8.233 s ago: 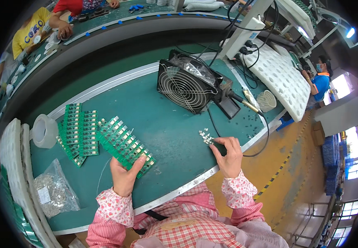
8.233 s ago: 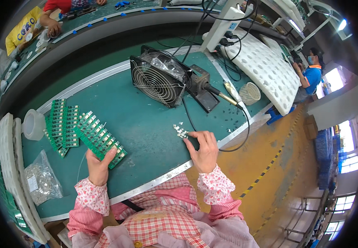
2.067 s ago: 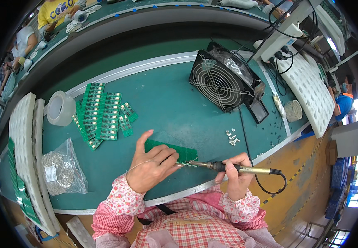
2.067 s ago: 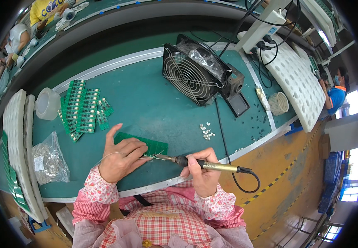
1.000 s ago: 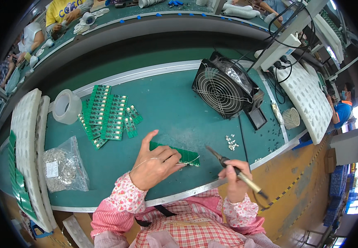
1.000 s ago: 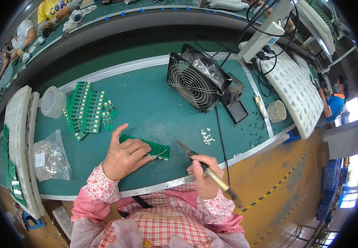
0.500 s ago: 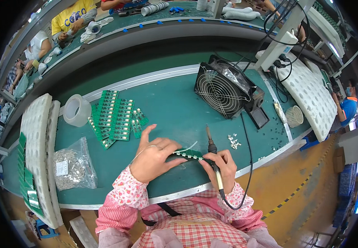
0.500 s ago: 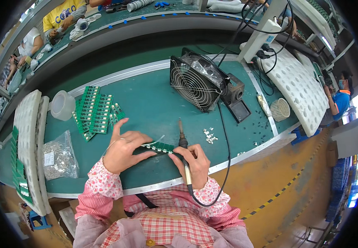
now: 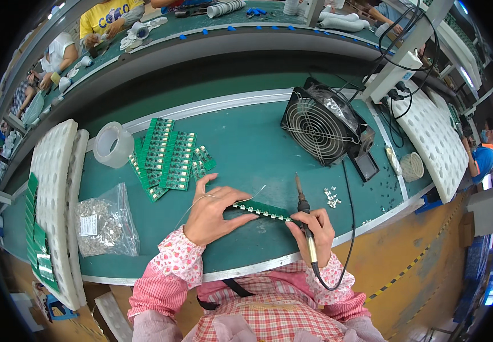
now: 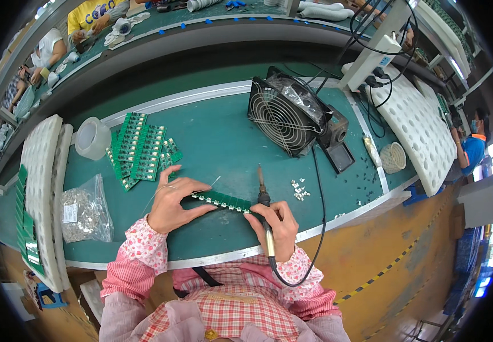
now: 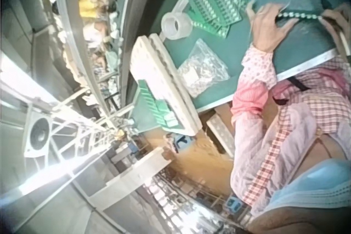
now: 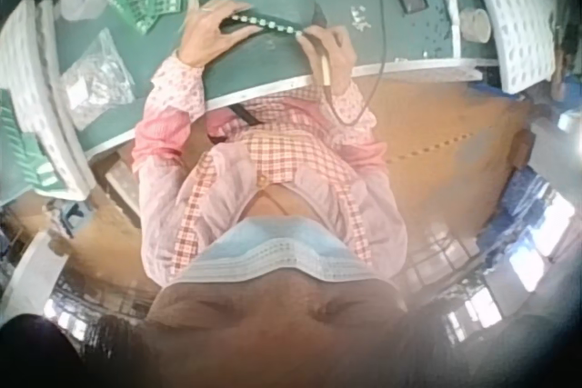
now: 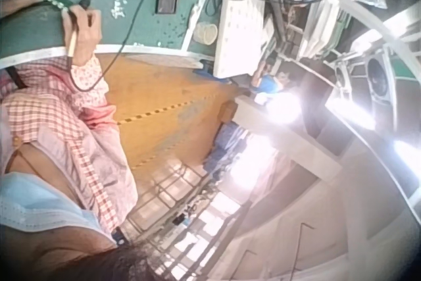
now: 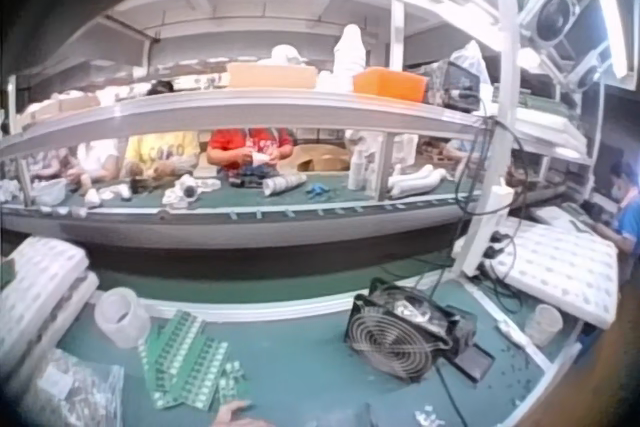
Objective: The person inserts metal components into circuit boards by hand, then solders the components onto the boards using a soldering iron and solder wire.
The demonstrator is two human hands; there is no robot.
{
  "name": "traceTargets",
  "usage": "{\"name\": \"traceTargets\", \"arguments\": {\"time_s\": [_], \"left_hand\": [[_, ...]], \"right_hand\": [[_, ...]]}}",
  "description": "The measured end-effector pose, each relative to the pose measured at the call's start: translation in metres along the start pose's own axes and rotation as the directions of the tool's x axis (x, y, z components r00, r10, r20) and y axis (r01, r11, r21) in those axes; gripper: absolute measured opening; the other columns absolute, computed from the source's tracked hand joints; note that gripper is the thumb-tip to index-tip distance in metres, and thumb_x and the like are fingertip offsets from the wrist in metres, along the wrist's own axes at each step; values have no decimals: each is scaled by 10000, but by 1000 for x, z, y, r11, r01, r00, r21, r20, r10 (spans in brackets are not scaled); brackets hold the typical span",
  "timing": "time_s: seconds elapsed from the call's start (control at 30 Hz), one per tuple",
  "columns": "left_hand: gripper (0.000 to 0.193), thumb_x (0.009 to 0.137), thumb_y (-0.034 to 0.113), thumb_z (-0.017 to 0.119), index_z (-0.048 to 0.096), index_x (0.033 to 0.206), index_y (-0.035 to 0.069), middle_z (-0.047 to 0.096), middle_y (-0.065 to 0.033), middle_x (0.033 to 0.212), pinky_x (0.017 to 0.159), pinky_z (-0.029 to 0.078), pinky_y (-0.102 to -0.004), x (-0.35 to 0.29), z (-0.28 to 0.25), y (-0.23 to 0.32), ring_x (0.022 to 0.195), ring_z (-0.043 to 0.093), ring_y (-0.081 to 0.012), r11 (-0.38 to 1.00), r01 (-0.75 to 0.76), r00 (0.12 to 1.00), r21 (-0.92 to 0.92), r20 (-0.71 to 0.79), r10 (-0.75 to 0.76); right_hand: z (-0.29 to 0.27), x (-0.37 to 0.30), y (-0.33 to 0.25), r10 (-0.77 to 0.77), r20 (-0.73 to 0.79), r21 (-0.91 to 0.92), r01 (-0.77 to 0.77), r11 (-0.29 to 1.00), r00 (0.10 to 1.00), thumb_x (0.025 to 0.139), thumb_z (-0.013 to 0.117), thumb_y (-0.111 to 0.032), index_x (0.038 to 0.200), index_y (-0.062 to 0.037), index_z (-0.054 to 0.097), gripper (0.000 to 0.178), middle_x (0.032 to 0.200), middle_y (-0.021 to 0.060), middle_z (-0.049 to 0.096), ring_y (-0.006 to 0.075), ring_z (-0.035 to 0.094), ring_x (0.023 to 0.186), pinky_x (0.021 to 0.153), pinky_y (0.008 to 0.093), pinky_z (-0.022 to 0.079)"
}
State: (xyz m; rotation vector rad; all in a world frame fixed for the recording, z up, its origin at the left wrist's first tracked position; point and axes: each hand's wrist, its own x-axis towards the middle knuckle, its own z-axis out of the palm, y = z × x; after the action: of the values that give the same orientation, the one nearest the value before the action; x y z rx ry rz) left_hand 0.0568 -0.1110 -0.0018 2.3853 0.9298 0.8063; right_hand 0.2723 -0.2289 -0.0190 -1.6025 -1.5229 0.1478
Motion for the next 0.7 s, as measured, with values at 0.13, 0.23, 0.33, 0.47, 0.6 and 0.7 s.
{"name": "traceTargets", "arguments": {"time_s": [0.13, 0.23, 0.33, 0.47, 0.6, 0.7], "left_hand": [[272, 673, 216, 869, 721, 876, 113, 723, 7, 842, 1061, 323, -454, 0, 1, 1, 796, 676, -144, 1000, -23, 999, -20, -49, 22], [252, 667, 202, 871, 723, 852, 117, 721, 0, 820, 1063, 322, -460, 0, 4, -1, 788, 677, -145, 998, -54, 997, -16, -59, 53], [248, 658, 194, 873, 723, 841, 120, 719, -7, 811, 1068, 320, -463, -1, 2, -2, 794, 678, -146, 998, -57, 997, -13, -47, 56], [249, 655, 186, 873, 722, 842, 122, 716, -8, 808, 1075, 315, -467, -2, 5, -4, 798, 677, -147, 997, -67, 996, -28, -59, 66], [216, 697, 248, 848, 706, 814, 134, 701, 17, 797, 1073, 307, -461, -3, 6, -6, 779, 661, -134, 998, -66, 996, -14, -56, 65], [225, 692, 243, 852, 705, 822, 132, 699, 18, 800, 1070, 311, -468, -4, 5, -5, 781, 660, -133, 998, -67, 996, -16, -55, 66]], "right_hand": [[0, 0, -1, 7, 8, -8, -6, 1000, 1000, 701, 831, -57, 925, -88, 707, 258, 757, 66, 516, 203, 540, 612, 528, 325, 437], [-3, 0, 0, -5, 22, -18, 6, 1000, 1000, 688, 840, -62, 929, -83, 707, 275, 769, 67, 523, 209, 554, 621, 533, 328, 444], [-9, 2, -6, -51, 35, -28, 52, 998, 998, 693, 832, -42, 950, -73, 697, 292, 768, 76, 558, 217, 562, 622, 536, 327, 450], [-25, 0, -13, -17, -70, 149, 27, 988, 997, 791, 727, 11, 959, -13, 662, 182, 737, 104, 642, 194, 585, 556, 532, 305, 469], [-20, -6, -24, 201, -114, 499, -119, 859, 973, 883, 656, -50, 979, 15, 592, 132, 693, 101, 635, 140, 622, 543, 504, 262, 488], [-17, -3, -24, 186, -112, 591, -85, 802, 976, 910, 631, -73, 990, 18, 539, 152, 684, 104, 632, 134, 639, 550, 493, 239, 492]]}}
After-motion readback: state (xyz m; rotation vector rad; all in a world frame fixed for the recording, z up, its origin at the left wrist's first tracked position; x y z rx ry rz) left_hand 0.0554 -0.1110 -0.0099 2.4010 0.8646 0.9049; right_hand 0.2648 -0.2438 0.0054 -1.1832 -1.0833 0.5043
